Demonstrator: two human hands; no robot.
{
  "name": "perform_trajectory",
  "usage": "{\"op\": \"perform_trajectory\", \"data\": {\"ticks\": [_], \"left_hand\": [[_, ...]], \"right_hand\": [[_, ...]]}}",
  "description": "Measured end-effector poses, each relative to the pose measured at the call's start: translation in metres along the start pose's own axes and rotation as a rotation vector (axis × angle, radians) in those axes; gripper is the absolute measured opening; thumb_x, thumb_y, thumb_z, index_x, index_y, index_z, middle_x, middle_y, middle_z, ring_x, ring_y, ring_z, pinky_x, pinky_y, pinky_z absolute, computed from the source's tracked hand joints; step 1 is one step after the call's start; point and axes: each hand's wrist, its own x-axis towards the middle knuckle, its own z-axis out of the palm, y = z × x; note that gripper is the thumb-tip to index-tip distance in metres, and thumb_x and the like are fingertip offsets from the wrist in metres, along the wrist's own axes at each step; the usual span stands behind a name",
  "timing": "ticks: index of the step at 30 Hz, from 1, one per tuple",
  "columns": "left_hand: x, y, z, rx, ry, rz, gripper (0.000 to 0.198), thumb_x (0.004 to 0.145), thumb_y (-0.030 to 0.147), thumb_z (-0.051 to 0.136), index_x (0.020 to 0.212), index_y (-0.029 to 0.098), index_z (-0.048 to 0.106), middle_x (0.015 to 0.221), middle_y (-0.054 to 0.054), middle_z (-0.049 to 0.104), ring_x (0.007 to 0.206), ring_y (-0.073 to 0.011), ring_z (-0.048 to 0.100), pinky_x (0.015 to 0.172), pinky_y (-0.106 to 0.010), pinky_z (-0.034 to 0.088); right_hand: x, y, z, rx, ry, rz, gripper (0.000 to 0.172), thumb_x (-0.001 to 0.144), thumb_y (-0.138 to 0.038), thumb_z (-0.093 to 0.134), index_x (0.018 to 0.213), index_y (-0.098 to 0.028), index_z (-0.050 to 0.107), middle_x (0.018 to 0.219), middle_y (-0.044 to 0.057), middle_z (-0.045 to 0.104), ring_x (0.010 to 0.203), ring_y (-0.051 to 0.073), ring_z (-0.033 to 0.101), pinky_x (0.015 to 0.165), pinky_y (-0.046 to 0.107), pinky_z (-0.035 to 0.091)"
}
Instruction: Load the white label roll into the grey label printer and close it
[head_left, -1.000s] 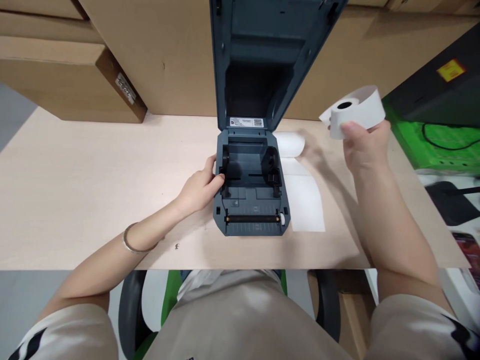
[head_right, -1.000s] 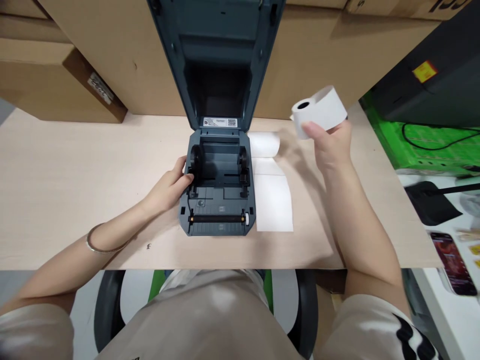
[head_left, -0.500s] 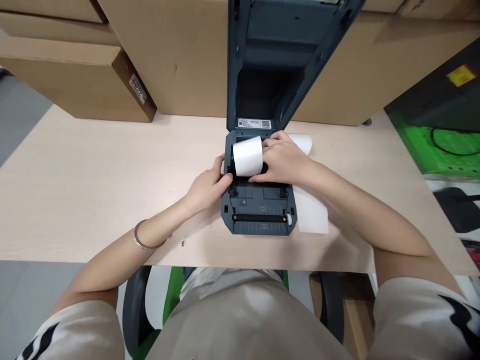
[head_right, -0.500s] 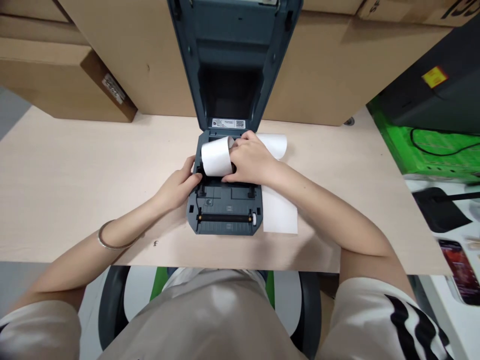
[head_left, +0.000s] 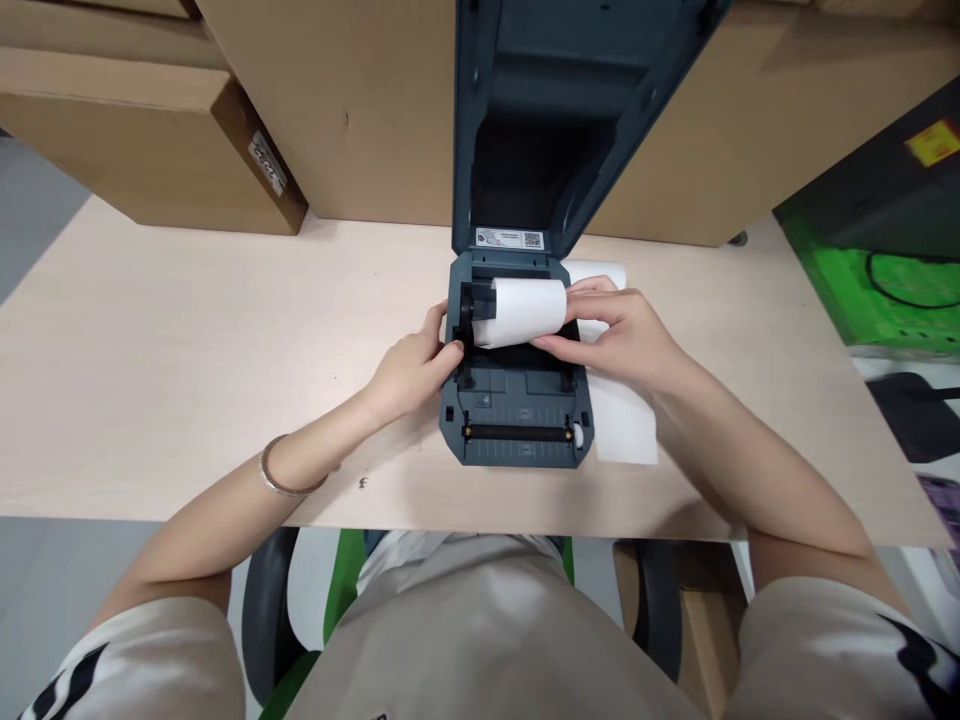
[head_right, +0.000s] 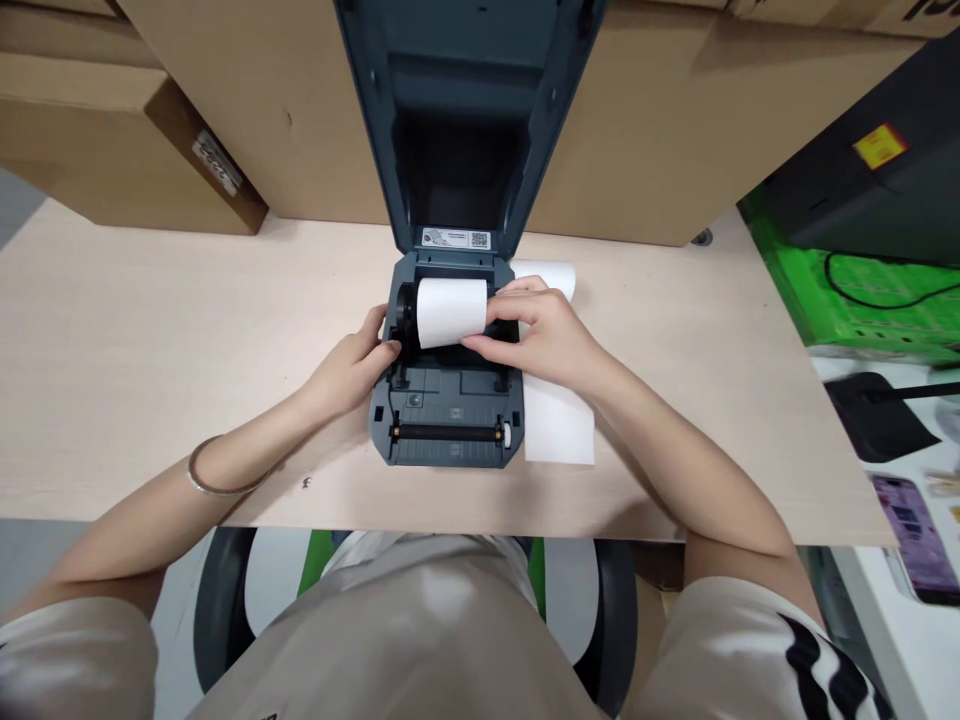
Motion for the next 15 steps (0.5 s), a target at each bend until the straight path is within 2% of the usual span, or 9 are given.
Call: {"op": "perform_trajectory", "data": {"ticks": [3, 5, 7, 10, 12, 15], "left_hand": [[0.001, 0.0, 0.0, 0.01, 0.003, -0.014, 0.071, 0.093, 0.049, 0.037, 0.156, 0.018, 0.036, 0.066, 0.002, 0.068, 0.073, -0.0298, 0.069, 0.074, -0.041, 0.054], [0.001, -0.001, 0.0, 0.01, 0.009, -0.02, 0.071, 0.093, 0.049, 0.037, 0.157, 0.018, 0.036, 0.069, 0.001, 0.07, 0.075, -0.0304, 0.07, 0.077, -0.042, 0.054], [0.001, 0.0, 0.0, 0.013, 0.007, -0.024, 0.072, 0.092, 0.049, 0.037, 0.157, 0.017, 0.036, 0.072, 0.0, 0.071, 0.077, -0.0312, 0.07, 0.079, -0.043, 0.054], [-0.001, 0.004, -0.002, 0.028, -0.005, -0.039, 0.072, 0.092, 0.048, 0.036, 0.157, 0.016, 0.036, 0.07, 0.0, 0.069, 0.076, -0.0309, 0.069, 0.078, -0.043, 0.053], [-0.002, 0.006, -0.003, 0.031, -0.006, -0.04, 0.072, 0.092, 0.048, 0.036, 0.157, 0.016, 0.036, 0.069, 0.0, 0.068, 0.077, -0.0308, 0.068, 0.077, -0.043, 0.053], [-0.003, 0.007, -0.003, 0.029, 0.006, -0.032, 0.073, 0.093, 0.049, 0.035, 0.157, 0.015, 0.037, 0.071, -0.001, 0.068, 0.08, -0.0316, 0.068, 0.079, -0.045, 0.054]], "right_hand": [[-0.01, -0.001, 0.0, 0.006, -0.026, -0.04, 0.021, 0.082, -0.046, 0.085, 0.094, -0.029, 0.08, 0.102, 0.003, 0.081, 0.111, 0.032, 0.073, 0.116, 0.059, 0.052], [-0.016, -0.004, 0.003, 0.03, -0.07, -0.124, 0.032, 0.081, -0.05, 0.087, 0.103, -0.029, 0.079, 0.111, 0.003, 0.081, 0.113, 0.031, 0.074, 0.128, 0.062, 0.041], [-0.023, -0.007, 0.007, 0.037, -0.075, -0.235, 0.032, 0.084, -0.051, 0.086, 0.107, -0.03, 0.079, 0.115, 0.003, 0.081, 0.116, 0.03, 0.075, 0.132, 0.061, 0.038], [-0.037, -0.015, 0.015, -0.021, -0.005, -0.425, 0.011, 0.09, -0.033, 0.082, 0.101, -0.032, 0.081, 0.101, 0.0, 0.083, 0.103, 0.023, 0.079, 0.122, 0.053, 0.053], [-0.048, -0.022, 0.018, -0.104, -0.001, -0.504, 0.015, 0.091, -0.022, 0.079, 0.101, -0.032, 0.081, 0.099, -0.002, 0.084, 0.099, 0.02, 0.08, 0.111, 0.045, 0.063], [-0.065, -0.035, 0.02, -0.24, -0.059, -0.534, 0.025, 0.094, -0.016, 0.073, 0.111, -0.032, 0.081, 0.109, -0.005, 0.084, 0.107, 0.019, 0.081, 0.104, 0.039, 0.068]]}}
